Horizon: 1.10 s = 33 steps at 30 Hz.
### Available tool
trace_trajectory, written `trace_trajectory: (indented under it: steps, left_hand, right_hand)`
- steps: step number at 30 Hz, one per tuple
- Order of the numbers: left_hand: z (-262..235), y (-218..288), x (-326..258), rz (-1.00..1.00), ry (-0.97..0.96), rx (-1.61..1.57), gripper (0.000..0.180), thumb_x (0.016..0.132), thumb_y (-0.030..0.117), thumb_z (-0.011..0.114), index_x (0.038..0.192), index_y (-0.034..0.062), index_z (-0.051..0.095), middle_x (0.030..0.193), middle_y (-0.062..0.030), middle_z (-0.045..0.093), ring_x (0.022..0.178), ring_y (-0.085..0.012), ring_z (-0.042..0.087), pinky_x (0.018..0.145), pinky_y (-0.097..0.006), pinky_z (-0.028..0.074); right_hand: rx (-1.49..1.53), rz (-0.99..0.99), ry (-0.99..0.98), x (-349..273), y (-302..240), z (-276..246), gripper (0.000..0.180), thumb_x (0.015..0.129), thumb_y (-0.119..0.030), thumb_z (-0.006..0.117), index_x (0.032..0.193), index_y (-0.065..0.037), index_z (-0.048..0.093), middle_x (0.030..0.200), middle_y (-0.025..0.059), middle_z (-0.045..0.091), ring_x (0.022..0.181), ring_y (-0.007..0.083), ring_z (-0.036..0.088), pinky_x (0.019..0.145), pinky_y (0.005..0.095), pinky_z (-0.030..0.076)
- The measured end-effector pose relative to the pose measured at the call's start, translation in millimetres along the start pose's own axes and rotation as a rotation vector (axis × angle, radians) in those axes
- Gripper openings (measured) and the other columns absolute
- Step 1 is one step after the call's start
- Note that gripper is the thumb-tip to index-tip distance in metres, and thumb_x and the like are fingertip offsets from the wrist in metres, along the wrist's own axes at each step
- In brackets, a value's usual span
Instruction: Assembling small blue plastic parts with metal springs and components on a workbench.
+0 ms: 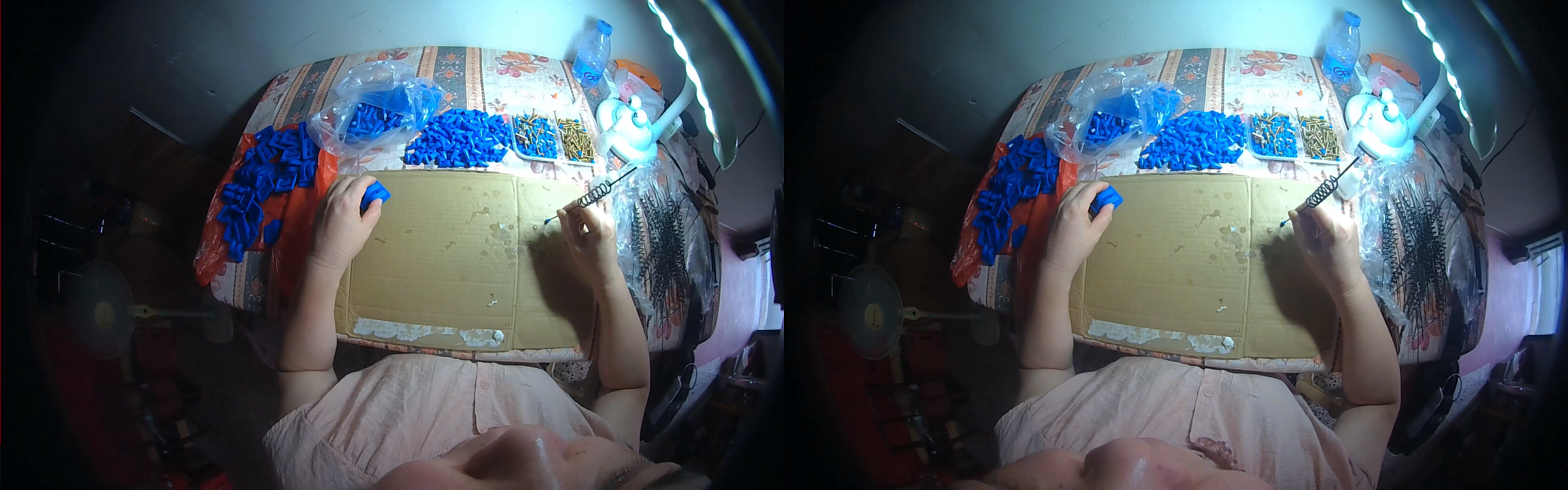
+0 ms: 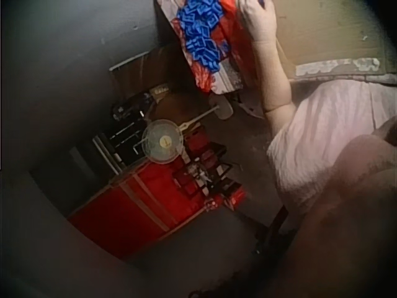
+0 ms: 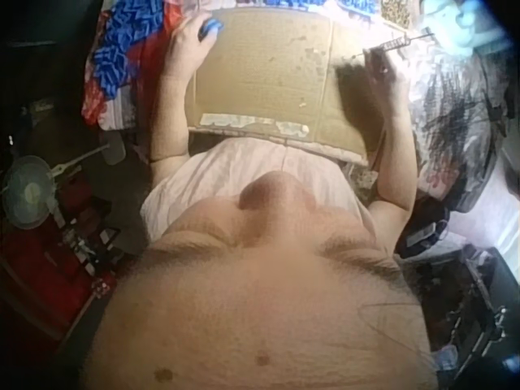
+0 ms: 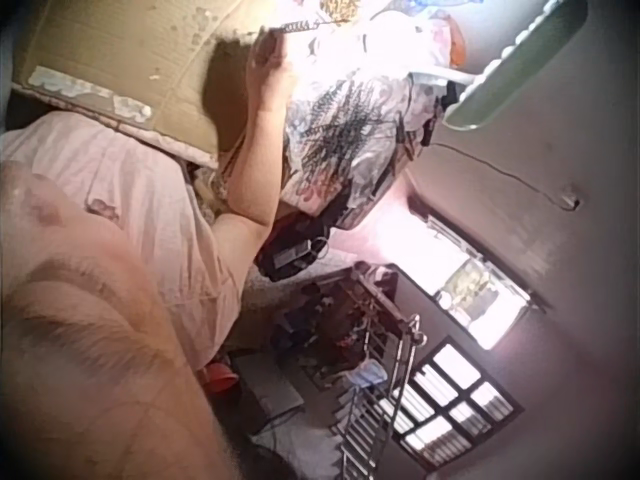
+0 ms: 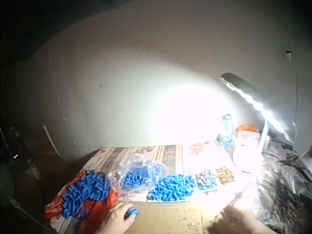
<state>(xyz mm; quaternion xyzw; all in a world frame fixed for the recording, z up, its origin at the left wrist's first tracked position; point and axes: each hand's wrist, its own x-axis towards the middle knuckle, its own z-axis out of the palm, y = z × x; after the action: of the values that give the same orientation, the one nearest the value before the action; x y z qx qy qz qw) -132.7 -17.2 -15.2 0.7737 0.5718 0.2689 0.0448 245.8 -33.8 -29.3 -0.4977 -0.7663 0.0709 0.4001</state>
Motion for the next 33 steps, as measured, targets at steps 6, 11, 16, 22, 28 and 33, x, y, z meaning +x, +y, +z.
trace_trajectory:
  steps: [6, 11, 16, 22, 28, 33]
  left_hand:
    - [-1.1, 3.7, -1.7, -0.019, 0.003, 0.033, 0.032, 0.078, 0.010, 0.070, 0.106, -0.0009, 0.060, 0.104, -0.0178, 0.060, 0.099, -0.0341, 0.059, 0.087, -0.040, 0.047]
    - [-1.3, 3.0, -2.8, -0.041, -0.019, 0.061, 0.028, 0.076, 0.011, 0.073, 0.098, -0.0008, 0.060, 0.097, -0.0163, 0.059, 0.094, -0.0338, 0.059, 0.083, -0.041, 0.047]
    - [-0.8, 4.4, -2.2, -0.010, 0.004, 0.045, 0.025, 0.076, 0.011, 0.073, 0.094, -0.0007, 0.059, 0.093, -0.0154, 0.059, 0.091, -0.0329, 0.059, 0.080, -0.040, 0.047]
    - [0.7, 3.5, -0.6, -0.020, 0.012, 0.029, 0.023, 0.077, 0.011, 0.072, 0.092, 0.0000, 0.059, 0.089, -0.0135, 0.059, 0.081, -0.0290, 0.059, 0.074, -0.038, 0.048]
    - [-0.2, 4.4, -1.7, -0.026, -0.002, 0.015, 0.023, 0.079, 0.011, 0.071, 0.095, -0.0006, 0.059, 0.090, -0.0138, 0.060, 0.082, -0.0288, 0.060, 0.075, -0.038, 0.049]
    - [1.9, 4.6, -2.0, 0.003, 0.017, 0.003, 0.025, 0.079, 0.011, 0.070, 0.099, -0.0007, 0.060, 0.095, -0.0149, 0.060, 0.086, -0.0300, 0.060, 0.078, -0.038, 0.049]
  right_hand:
    - [0.008, 0.004, -0.007, -0.6, -0.8, 0.1, 0.011, 0.080, -0.004, 0.070, 0.082, -0.004, 0.059, 0.062, 0.0080, 0.053, 0.050, 0.0204, 0.050, 0.051, 0.0326, 0.041]
    - [0.012, 0.000, -0.010, -1.1, 0.7, 0.1, 0.011, 0.080, -0.004, 0.070, 0.083, -0.004, 0.059, 0.062, 0.0073, 0.054, 0.050, 0.0203, 0.051, 0.051, 0.0322, 0.042]
    - [0.018, 0.026, -0.019, -1.5, -0.1, 0.4, 0.011, 0.080, -0.004, 0.070, 0.082, -0.004, 0.059, 0.062, 0.0067, 0.054, 0.051, 0.0205, 0.052, 0.051, 0.0324, 0.042]
    - [-0.005, 0.017, -0.020, -1.0, 0.2, 0.6, 0.011, 0.080, -0.004, 0.070, 0.081, -0.005, 0.059, 0.063, 0.0075, 0.055, 0.052, 0.0220, 0.053, 0.052, 0.0335, 0.042]
    - [0.004, 0.018, -0.018, -0.2, -1.7, 0.1, 0.012, 0.080, -0.004, 0.069, 0.080, -0.004, 0.058, 0.064, 0.0080, 0.055, 0.053, 0.0222, 0.053, 0.052, 0.0333, 0.042]
    - [0.016, 0.030, -0.014, -1.1, 0.0, 1.0, 0.012, 0.081, -0.004, 0.070, 0.080, -0.004, 0.058, 0.063, 0.0075, 0.054, 0.053, 0.0208, 0.053, 0.052, 0.0326, 0.042]
